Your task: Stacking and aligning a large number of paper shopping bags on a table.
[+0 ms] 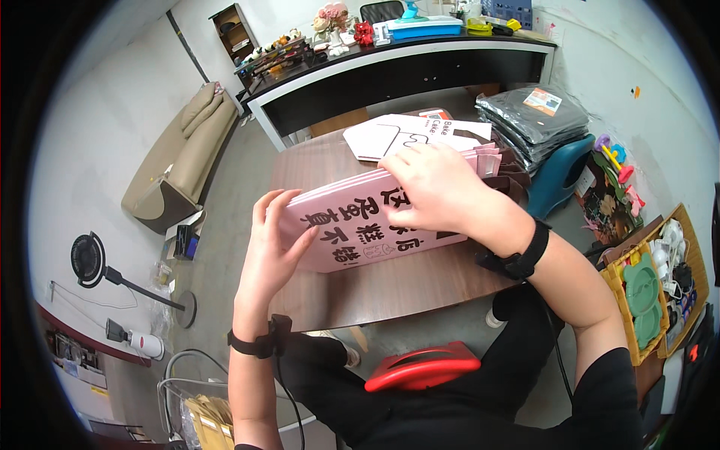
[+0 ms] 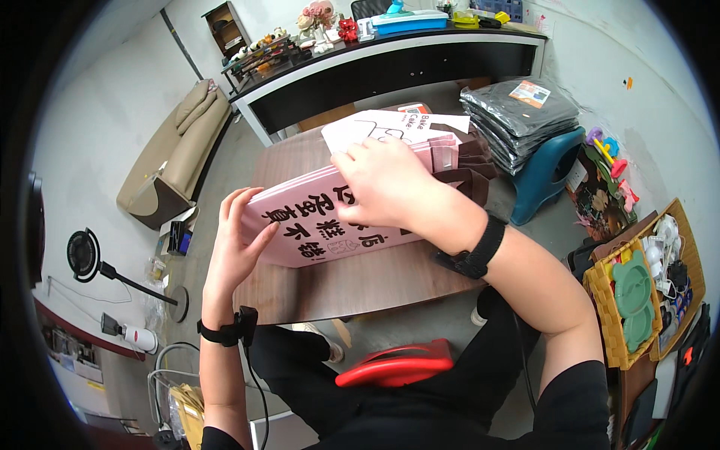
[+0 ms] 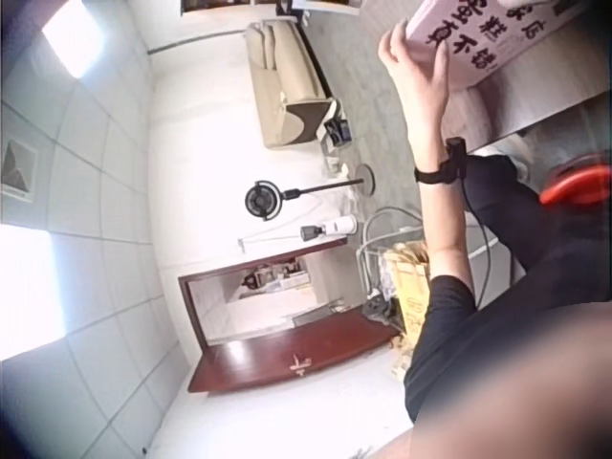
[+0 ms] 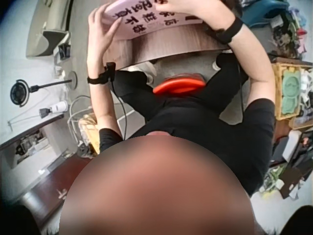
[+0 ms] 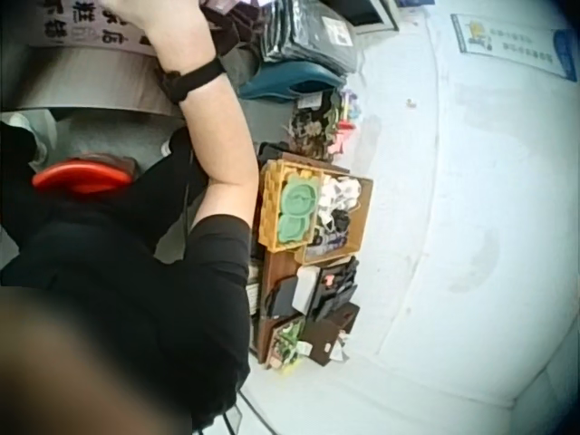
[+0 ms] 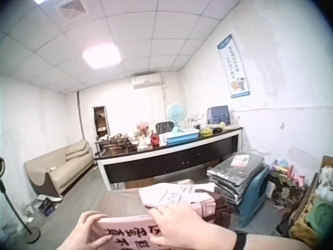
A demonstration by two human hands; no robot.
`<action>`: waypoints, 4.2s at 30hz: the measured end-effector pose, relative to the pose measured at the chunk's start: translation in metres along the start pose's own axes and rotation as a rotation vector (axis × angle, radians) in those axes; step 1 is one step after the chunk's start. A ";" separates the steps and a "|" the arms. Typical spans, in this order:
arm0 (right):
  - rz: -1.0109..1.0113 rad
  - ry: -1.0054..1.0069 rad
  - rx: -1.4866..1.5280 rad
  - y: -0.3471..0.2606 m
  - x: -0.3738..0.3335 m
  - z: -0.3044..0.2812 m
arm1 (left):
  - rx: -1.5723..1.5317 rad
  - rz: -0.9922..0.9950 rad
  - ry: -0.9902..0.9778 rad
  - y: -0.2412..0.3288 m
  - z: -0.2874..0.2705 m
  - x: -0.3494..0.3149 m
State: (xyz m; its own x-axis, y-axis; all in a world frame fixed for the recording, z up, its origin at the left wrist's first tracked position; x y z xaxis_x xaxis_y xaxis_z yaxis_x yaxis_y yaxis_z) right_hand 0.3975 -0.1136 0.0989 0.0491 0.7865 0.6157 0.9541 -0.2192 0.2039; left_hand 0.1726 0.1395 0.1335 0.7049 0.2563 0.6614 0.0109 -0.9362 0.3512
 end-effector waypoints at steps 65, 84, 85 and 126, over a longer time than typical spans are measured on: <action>0.168 -0.212 0.347 -0.083 -0.148 -0.015 | -0.069 0.063 -0.471 0.006 0.036 -0.129; 0.404 -0.255 0.407 -0.044 -0.204 -0.044 | -0.040 0.151 -0.343 0.007 0.025 -0.133; 0.414 -0.258 0.400 -0.047 -0.205 -0.043 | -0.053 0.124 -0.385 0.005 0.026 -0.134; 0.333 -0.308 -0.170 0.170 -0.044 0.069 | -0.289 0.016 -0.316 0.003 0.052 -0.155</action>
State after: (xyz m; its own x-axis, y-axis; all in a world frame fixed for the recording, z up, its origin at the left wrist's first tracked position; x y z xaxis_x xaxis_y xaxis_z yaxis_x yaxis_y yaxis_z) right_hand 0.5779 -0.1457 0.0543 0.4535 0.7862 0.4199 0.8111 -0.5593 0.1713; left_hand 0.1007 0.0846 -0.0023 0.8865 0.1136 0.4486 -0.1694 -0.8224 0.5430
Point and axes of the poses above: each hand's wrist, its own x-axis towards the middle knuckle, its own z-axis out of the palm, y = z × x, the point moved 4 cm from there along x, towards the middle knuckle, and after that the axes turned 10 degrees about y, right-handed, at the moved point
